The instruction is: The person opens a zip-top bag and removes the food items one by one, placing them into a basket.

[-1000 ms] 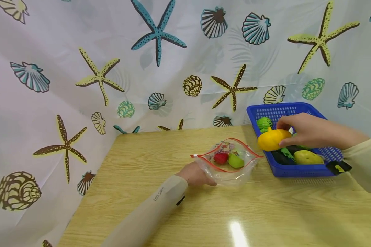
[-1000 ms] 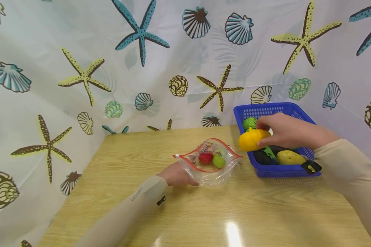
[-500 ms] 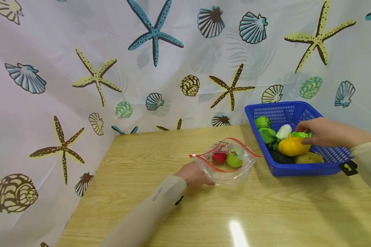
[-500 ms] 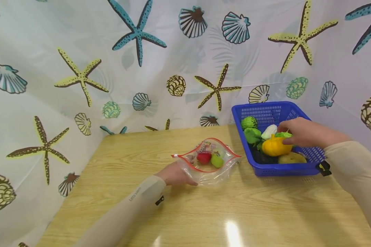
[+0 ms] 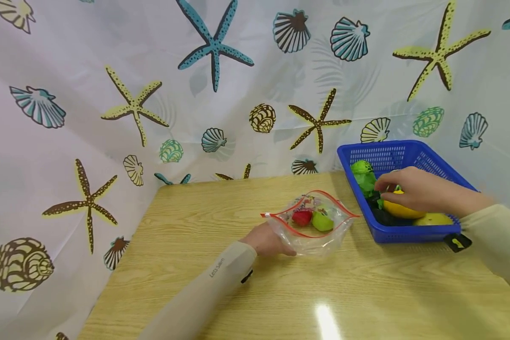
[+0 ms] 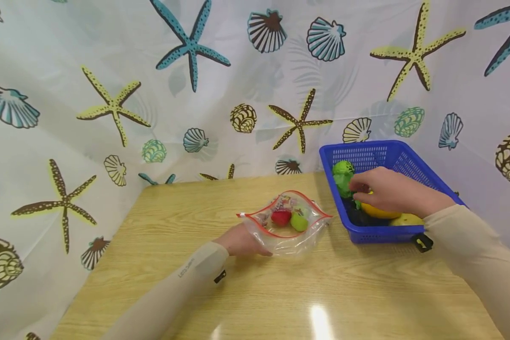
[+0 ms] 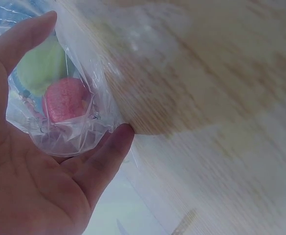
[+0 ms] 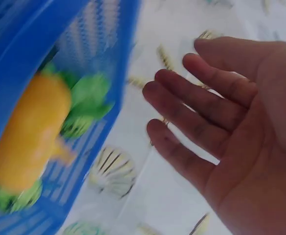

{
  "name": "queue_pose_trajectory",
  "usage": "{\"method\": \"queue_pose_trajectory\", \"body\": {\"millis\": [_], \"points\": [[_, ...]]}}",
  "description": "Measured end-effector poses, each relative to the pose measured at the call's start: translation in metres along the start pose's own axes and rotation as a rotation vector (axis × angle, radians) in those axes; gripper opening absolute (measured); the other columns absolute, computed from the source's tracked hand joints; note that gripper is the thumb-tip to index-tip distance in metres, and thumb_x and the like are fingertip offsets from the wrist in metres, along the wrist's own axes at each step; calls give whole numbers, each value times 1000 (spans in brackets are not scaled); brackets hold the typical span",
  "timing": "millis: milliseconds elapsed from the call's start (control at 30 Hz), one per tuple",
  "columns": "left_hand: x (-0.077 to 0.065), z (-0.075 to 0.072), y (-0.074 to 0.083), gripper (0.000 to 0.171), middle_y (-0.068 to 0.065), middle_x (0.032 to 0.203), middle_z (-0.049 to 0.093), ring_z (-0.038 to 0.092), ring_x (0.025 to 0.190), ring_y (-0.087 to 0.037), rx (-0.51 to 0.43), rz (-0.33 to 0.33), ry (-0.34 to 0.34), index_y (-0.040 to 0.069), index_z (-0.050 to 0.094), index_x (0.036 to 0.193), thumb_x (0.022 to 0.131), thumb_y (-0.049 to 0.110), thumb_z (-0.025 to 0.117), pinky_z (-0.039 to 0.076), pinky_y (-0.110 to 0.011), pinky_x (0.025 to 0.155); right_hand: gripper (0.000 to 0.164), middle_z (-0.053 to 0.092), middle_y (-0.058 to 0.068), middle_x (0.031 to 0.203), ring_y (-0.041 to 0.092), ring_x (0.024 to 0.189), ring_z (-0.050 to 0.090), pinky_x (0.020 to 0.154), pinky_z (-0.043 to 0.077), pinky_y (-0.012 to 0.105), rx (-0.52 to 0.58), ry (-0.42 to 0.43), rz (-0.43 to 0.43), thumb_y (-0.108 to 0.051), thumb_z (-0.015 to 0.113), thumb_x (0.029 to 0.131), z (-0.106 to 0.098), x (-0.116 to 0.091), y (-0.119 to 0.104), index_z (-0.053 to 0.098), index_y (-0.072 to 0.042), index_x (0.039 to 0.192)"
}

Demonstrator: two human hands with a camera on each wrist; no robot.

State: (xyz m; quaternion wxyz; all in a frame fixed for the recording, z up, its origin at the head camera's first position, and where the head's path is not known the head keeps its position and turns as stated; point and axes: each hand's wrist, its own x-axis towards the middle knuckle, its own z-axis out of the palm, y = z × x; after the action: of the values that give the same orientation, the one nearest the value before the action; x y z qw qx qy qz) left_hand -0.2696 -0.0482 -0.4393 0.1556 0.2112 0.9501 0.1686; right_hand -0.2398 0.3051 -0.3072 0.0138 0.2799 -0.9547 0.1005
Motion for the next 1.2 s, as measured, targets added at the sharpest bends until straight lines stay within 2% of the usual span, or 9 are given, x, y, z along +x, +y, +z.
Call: {"method": "queue_pose_trajectory", "body": {"millis": [100,267,367,467,600,733,833,1067,1200], "points": [[0,0,0,81,2,126,58,52,104,-14,3,-6,-1,16,57,128,63,60,79,45,-38,93,13,69,-2,92,9,81,59,70,56,41,-5,41,-64,-11,66,88,0,10,-28,70,-14,101],[2,0,-2,83,3,128,57,51,108,-14,-11,37,12,17,55,130,63,56,81,44,-38,95,14,68,-5,93,5,79,57,67,56,35,8,61,-201,-11,64,89,11,28,-67,69,-16,101],[2,-1,-3,84,3,131,56,49,110,-14,-25,66,17,17,53,134,63,53,82,43,-39,97,15,69,-4,95,7,81,58,70,56,35,14,41,-277,-12,64,89,26,41,-84,68,-17,102],[2,-1,-4,86,4,133,54,48,112,-13,-45,82,13,18,51,136,64,51,83,42,-39,98,16,68,0,99,12,88,58,77,55,39,-14,-16,-325,-11,64,88,44,54,-96,68,-15,103],[0,0,-3,79,5,126,59,51,103,-11,-38,62,1,18,57,130,64,53,82,45,-37,93,15,67,1,97,16,88,56,79,54,40,-50,-106,-361,-5,63,87,70,68,-104,69,-13,99],[-1,0,-1,72,6,118,62,53,95,-10,-8,60,1,20,60,124,64,55,80,48,-35,86,18,68,0,89,18,82,55,76,51,41,-88,-150,-397,0,59,83,87,80,-105,68,-12,93],[0,0,0,72,5,118,62,54,94,-10,11,92,12,19,60,124,64,54,80,49,-34,84,18,70,1,87,21,84,58,80,49,46,-152,-146,-411,-1,60,80,92,85,-105,69,-10,93],[2,-2,0,72,3,123,59,53,96,-11,42,114,22,17,58,126,66,52,80,49,-36,86,8,71,5,86,26,87,60,85,47,48,-286,-116,-378,-12,64,85,94,92,-104,70,-9,90],[2,-3,0,76,3,128,57,52,101,-12,50,118,17,18,55,131,67,52,79,48,-37,88,17,70,10,93,29,92,59,90,46,49,-306,-110,-339,-13,65,87,96,94,-104,69,-4,100]]}}
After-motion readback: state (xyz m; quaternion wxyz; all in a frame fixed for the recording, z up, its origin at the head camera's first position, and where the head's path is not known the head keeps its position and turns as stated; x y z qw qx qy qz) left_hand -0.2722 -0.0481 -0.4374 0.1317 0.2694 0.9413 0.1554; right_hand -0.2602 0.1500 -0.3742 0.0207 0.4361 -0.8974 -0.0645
